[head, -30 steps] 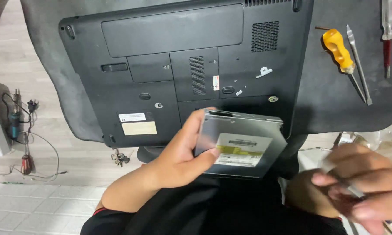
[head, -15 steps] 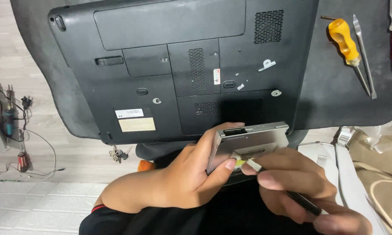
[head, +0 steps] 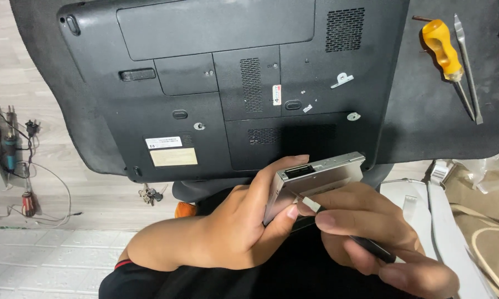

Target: Securing and removing small screws on a laptop optical drive using a manual screwdriver.

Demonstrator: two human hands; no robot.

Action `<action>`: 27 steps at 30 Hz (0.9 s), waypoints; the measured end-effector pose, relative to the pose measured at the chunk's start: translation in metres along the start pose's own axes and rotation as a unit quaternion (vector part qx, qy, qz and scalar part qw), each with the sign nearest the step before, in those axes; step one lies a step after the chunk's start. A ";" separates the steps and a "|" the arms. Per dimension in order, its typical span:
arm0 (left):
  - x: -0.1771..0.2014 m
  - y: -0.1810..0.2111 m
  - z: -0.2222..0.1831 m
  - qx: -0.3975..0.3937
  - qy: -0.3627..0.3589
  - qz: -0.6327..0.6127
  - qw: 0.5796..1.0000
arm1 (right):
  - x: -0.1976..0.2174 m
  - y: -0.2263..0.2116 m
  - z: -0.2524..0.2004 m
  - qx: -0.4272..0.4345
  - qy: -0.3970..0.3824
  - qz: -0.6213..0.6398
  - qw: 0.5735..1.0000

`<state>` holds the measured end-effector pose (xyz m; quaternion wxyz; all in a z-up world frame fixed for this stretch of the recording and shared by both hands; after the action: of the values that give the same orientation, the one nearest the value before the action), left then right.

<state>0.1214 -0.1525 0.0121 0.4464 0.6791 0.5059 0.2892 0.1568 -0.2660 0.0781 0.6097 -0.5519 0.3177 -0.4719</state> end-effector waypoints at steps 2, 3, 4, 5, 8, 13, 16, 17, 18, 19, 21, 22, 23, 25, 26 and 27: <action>0.001 0.004 0.000 -0.019 0.007 -0.008 1.000 | 0.001 0.000 -0.001 0.069 0.021 0.058 0.996; 0.001 0.004 0.000 -0.019 0.007 -0.008 1.000 | 0.001 -0.003 -0.001 0.069 0.021 0.058 0.996; 0.002 0.005 -0.001 -0.026 0.009 0.003 1.000 | 0.000 -0.003 -0.001 0.051 0.025 0.050 0.997; 0.002 0.006 -0.001 -0.033 0.011 0.013 0.999 | 0.000 -0.003 0.000 0.033 0.028 0.041 0.998; 0.003 0.005 0.000 -0.016 0.012 0.012 1.000 | -0.007 0.027 -0.003 -0.130 -0.296 0.159 0.933; 0.008 -0.001 0.000 0.006 0.027 0.005 1.000 | 0.000 0.030 -0.005 -0.029 -0.147 0.002 0.989; 0.016 0.001 -0.002 0.005 0.055 0.022 0.998 | 0.008 -0.005 0.011 0.175 -0.035 -0.217 0.960; 0.017 0.002 -0.003 0.002 0.060 0.025 0.998 | 0.004 -0.013 0.017 0.216 -0.040 -0.275 0.936; 0.018 0.005 -0.003 -0.002 0.060 0.026 0.998 | 0.011 -0.017 0.025 0.219 -0.039 -0.277 0.935; 0.016 -0.001 -0.002 0.032 0.042 0.032 0.998 | 0.004 -0.021 0.029 0.240 -0.110 -0.258 0.929; 0.012 -0.004 0.000 0.063 0.024 0.038 0.997 | -0.003 -0.029 0.036 0.262 -0.181 -0.239 0.917; 0.009 -0.005 0.001 0.075 0.014 0.034 0.996 | -0.007 -0.034 0.040 0.265 -0.205 -0.223 0.916; 0.007 -0.007 0.001 0.087 0.004 0.030 0.996 | -0.011 -0.038 0.043 0.268 -0.228 -0.206 0.913; 0.003 -0.006 0.001 0.080 -0.001 0.027 0.996 | -0.009 -0.040 0.044 0.252 -0.261 -0.230 0.903; 0.001 -0.006 0.001 0.074 -0.005 0.023 0.997 | -0.010 -0.037 0.043 0.235 -0.294 -0.250 0.892; 0.000 -0.007 0.001 0.074 -0.006 0.023 0.997 | -0.010 -0.037 0.039 0.234 -0.294 -0.251 0.892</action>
<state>0.1190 -0.1526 0.0058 0.3913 0.7231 0.5079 0.2572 0.1805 -0.2397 0.1206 0.6481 -0.5678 -0.1449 -0.4864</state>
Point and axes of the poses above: each hand's wrist, its own z-axis towards the middle knuckle, its own x-axis out of the back of the hand, y = z × x, the point moved 10 cm from there along z, towards the middle knuckle, and after that the axes turned 6 degrees about x, right-handed, at the moved point
